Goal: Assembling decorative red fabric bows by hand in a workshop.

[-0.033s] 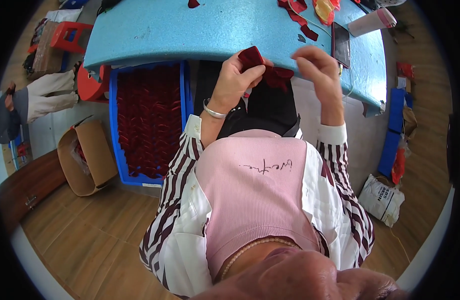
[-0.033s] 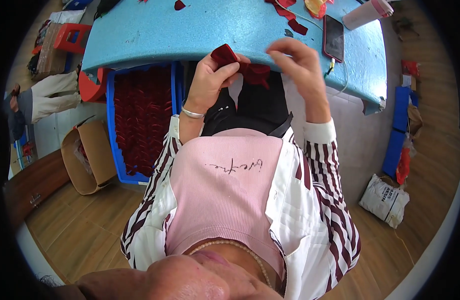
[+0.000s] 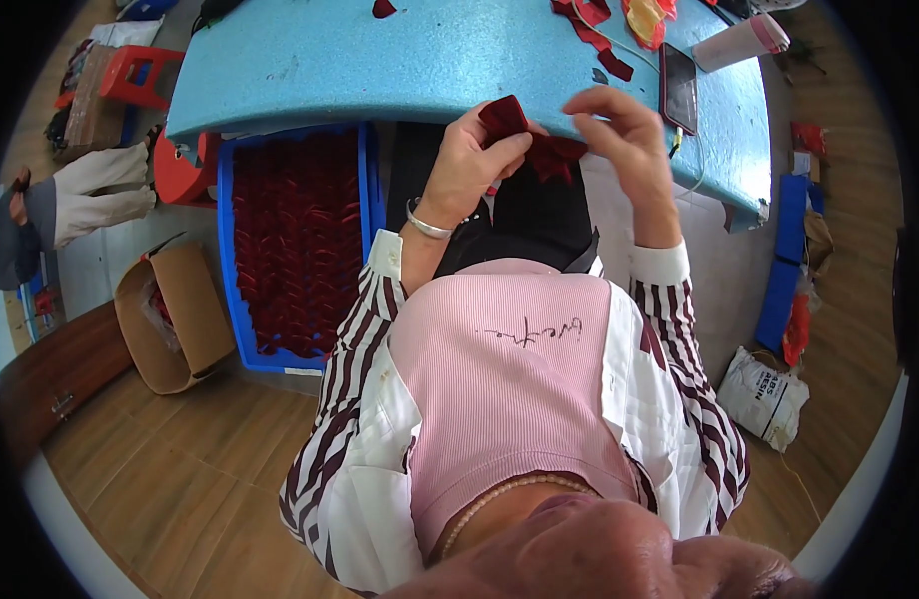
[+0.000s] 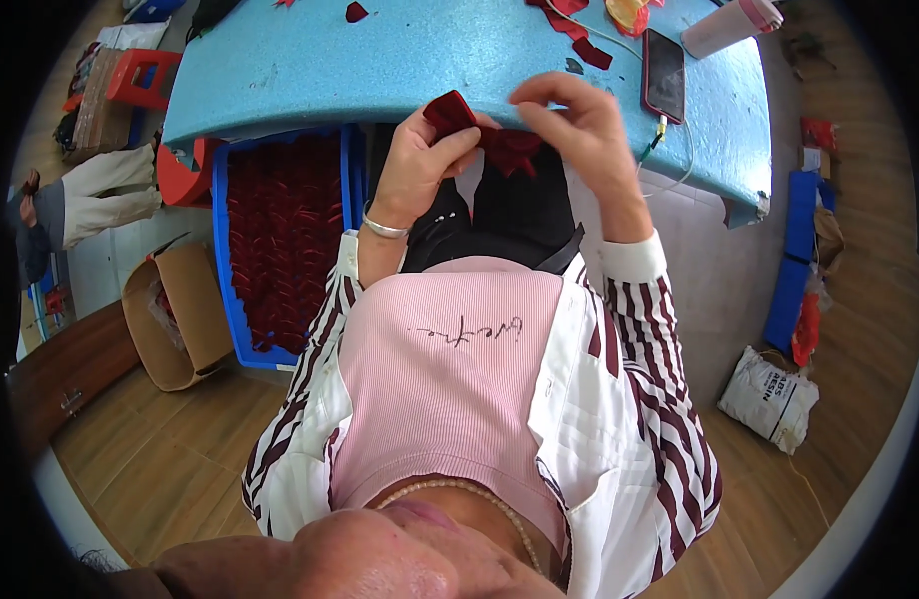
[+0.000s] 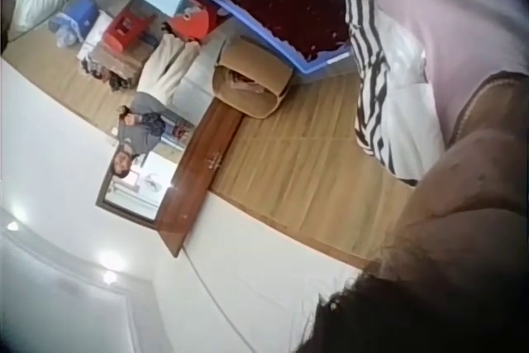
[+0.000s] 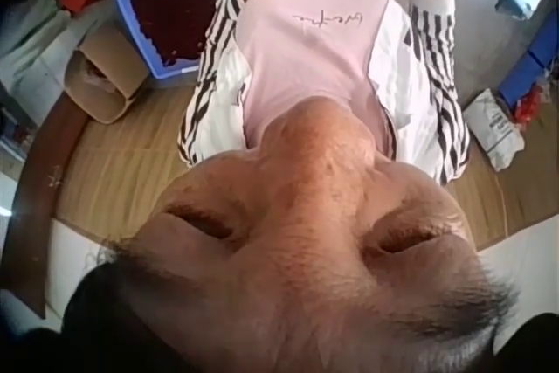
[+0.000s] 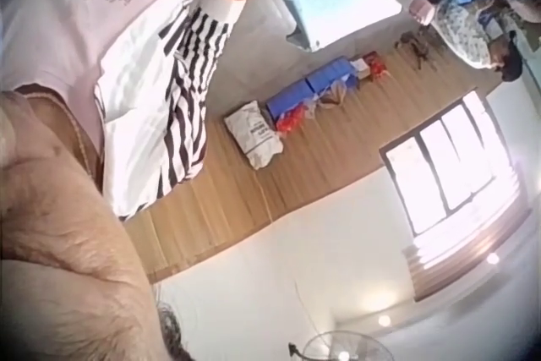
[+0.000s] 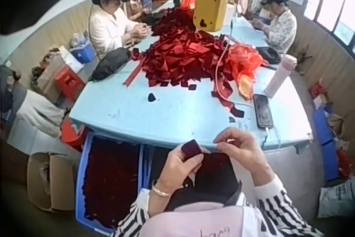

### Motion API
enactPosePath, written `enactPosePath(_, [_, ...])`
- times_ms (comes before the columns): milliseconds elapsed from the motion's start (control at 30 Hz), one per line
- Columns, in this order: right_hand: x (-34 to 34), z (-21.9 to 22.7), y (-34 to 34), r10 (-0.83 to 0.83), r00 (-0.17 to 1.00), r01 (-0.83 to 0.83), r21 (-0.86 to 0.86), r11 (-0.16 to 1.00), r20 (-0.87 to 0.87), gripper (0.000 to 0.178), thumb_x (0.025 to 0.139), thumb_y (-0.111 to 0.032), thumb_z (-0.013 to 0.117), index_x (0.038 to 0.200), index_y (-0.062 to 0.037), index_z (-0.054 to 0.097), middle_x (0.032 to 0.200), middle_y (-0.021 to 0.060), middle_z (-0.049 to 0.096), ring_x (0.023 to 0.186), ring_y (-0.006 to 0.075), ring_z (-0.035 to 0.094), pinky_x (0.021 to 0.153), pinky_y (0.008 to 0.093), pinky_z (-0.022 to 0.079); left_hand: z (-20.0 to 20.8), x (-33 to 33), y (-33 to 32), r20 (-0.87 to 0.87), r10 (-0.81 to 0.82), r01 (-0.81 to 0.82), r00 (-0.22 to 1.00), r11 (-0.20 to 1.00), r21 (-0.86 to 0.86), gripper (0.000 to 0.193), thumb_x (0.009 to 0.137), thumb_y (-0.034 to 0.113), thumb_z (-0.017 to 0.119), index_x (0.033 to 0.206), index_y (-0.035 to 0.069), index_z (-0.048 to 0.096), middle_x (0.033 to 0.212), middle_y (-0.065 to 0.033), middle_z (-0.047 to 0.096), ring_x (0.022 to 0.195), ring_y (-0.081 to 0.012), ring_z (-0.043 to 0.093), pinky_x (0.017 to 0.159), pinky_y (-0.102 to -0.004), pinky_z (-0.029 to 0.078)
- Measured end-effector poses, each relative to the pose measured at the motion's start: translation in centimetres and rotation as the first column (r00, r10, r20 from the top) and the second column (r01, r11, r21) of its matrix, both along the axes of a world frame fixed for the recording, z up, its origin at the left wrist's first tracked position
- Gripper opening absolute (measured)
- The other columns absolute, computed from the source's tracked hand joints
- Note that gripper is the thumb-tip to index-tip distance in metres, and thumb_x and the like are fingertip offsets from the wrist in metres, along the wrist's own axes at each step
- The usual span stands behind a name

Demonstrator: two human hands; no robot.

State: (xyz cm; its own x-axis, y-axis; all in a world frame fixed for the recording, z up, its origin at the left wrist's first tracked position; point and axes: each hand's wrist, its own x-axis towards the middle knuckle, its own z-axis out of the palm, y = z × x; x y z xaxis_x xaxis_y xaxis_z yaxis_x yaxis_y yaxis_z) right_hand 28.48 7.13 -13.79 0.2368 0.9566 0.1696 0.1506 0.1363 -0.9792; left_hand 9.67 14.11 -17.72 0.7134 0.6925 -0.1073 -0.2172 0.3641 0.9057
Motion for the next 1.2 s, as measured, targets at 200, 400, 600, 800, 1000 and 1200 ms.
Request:
enactPosePath(200, [-1.1,-0.5,0.0,0.135,0.988,-0.126,-0.117,0.985,0.072,0.009,0.083,0.001,0.067,0.089,0.0004,0.061,0.084,-0.0018,0.058,0.072,0.0025,0.052,0.061,0.0178,0.044,0.7,0.6,-1.3,-0.048,0.023,-0.02,0.999,0.997,0.073,0.022,0.084,0.005,0.071,0.104,-0.001,0.064,0.085,-0.0024,0.066,0.073,-0.006,0.059,0.065,-0.0206,0.049])
enactPosePath(400, [-1.4,-0.8,-0.1,0.165,0.973,-0.142,-0.149,0.979,0.158,0.008,0.083,-0.001,0.068,0.085,-0.0004,0.06,0.078,-0.0031,0.056,0.07,0.0017,0.05,0.06,0.0176,0.042,0.2,0.5,-0.9,-0.081,0.044,-0.031,0.996,0.986,0.163,0.025,0.082,0.005,0.073,0.104,-0.001,0.064,0.09,-0.0036,0.067,0.082,-0.0073,0.062,0.075,-0.0231,0.053])
enactPosePath(600, [-2.1,-0.9,0.0,0.052,0.96,-0.103,-0.174,0.979,-0.276,0.006,0.083,-0.004,0.068,0.085,-0.001,0.063,0.076,-0.0025,0.058,0.066,0.0031,0.05,0.06,0.0168,0.039,0.5,0.1,-0.9,-0.033,0.083,-0.079,0.996,0.991,0.11,0.025,0.081,0.004,0.074,0.103,-0.001,0.065,0.09,-0.0039,0.068,0.076,-0.0074,0.062,0.071,-0.0225,0.053])
enactPosePath(800, [-1.6,-2.0,-0.4,0.24,0.864,-0.326,-0.13,0.936,-0.442,0.008,0.083,-0.006,0.07,0.087,-0.0014,0.065,0.074,-0.0015,0.061,0.062,0.0041,0.047,0.056,0.0187,0.035,1.1,-0.7,-0.8,-0.087,0.019,-0.007,0.996,0.991,0.134,0.027,0.08,0.005,0.075,0.104,-0.002,0.064,0.092,-0.005,0.068,0.08,-0.0083,0.063,0.074,-0.0224,0.053])
enactPosePath(1000, [-2.2,-2.5,-0.4,0.093,0.824,-0.199,-0.132,0.971,-0.559,0.006,0.084,-0.006,0.069,0.084,-0.0016,0.066,0.069,-0.0017,0.058,0.057,0.0057,0.046,0.052,0.0201,0.034,0.6,-0.4,-1.3,-0.006,0.192,-0.185,0.981,0.955,0.231,0.03,0.078,0.005,0.077,0.102,0.0,0.058,0.091,-0.0034,0.065,0.084,-0.0078,0.06,0.078,-0.0219,0.051])
enactPosePath(1200, [-2.4,-2.9,-1.2,0.013,0.638,-0.182,-0.134,0.974,-0.77,0.006,0.085,-0.007,0.069,0.087,-0.0031,0.065,0.065,-0.0026,0.053,0.056,0.0064,0.043,0.051,0.0214,0.032,0.7,0.4,-2.1,-0.01,0.225,-0.217,0.974,0.95,0.224,0.029,0.078,0.005,0.077,0.099,0.001,0.057,0.09,-0.0016,0.063,0.079,-0.0058,0.058,0.072,-0.0208,0.049])
